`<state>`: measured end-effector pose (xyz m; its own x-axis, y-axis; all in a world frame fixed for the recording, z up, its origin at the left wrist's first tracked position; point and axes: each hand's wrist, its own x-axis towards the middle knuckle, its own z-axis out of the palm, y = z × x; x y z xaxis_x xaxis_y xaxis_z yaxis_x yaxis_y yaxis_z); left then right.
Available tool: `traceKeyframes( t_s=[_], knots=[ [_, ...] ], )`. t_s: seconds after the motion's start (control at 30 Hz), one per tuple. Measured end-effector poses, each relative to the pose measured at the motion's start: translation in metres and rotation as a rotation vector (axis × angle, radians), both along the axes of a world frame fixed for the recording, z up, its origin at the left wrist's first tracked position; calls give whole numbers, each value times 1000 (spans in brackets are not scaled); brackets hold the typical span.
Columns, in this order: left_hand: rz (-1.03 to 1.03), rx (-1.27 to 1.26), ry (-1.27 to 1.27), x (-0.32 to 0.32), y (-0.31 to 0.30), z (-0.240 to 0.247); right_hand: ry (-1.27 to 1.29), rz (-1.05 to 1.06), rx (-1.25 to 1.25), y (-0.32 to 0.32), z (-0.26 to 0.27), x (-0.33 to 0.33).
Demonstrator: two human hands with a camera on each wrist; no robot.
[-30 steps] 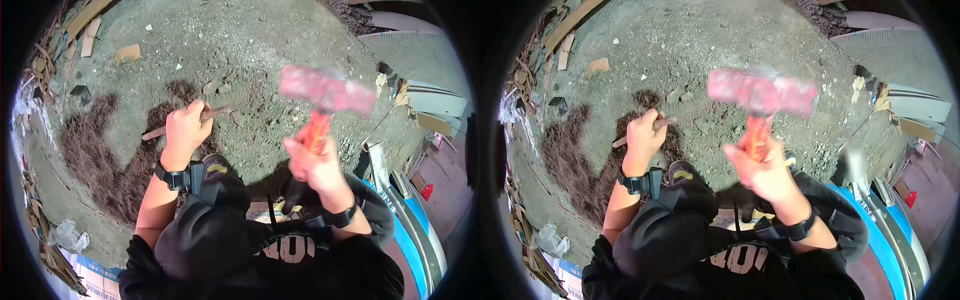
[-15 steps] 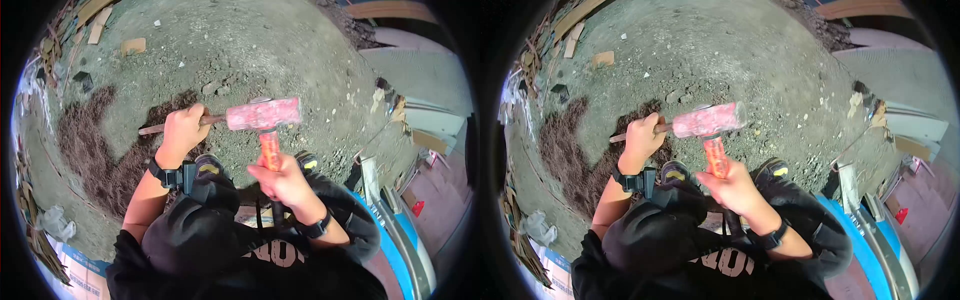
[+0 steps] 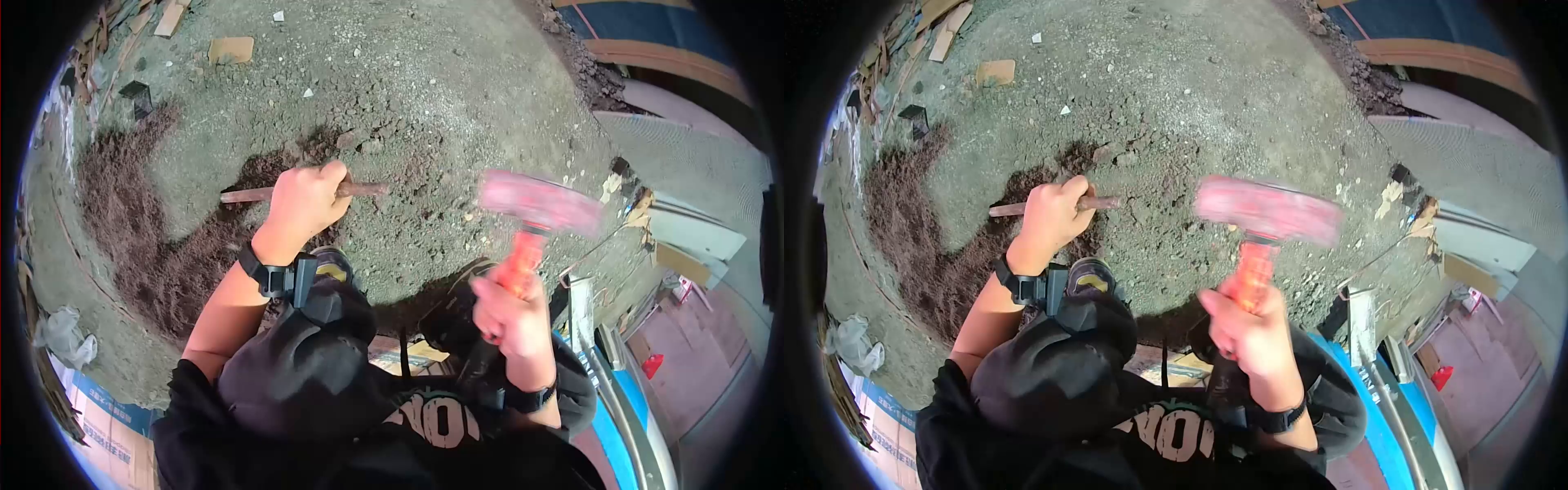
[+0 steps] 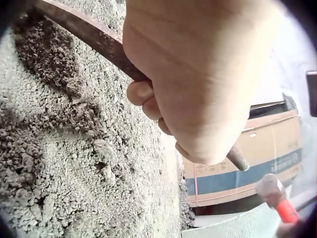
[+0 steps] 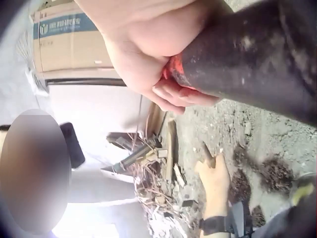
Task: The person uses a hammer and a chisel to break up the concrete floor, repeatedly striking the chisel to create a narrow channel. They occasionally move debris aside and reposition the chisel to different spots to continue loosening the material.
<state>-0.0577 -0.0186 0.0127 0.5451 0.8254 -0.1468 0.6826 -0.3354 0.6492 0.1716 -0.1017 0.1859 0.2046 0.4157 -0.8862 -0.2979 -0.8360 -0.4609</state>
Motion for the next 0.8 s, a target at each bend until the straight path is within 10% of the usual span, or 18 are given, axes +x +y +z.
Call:
traceKeyframes(
  t_s=[0.17,0.37,0.53,0.7,0.8],
  knots=[
    [24,5,-16,2,1,-6,-32,-315,136,7,-11,-21],
    [0,-22,20,-3,2,-3,16,108,-101,23,-26,-27],
    [16,-53,21,0,7,-7,15,-221,182,15,-14,-16],
    [20,-36,11,2,6,-9,75,218,-184,15,-34,-34],
    [20,-56,-2,-2,9,-6,-1,24,-62,9,-22,-10]
  ],
)
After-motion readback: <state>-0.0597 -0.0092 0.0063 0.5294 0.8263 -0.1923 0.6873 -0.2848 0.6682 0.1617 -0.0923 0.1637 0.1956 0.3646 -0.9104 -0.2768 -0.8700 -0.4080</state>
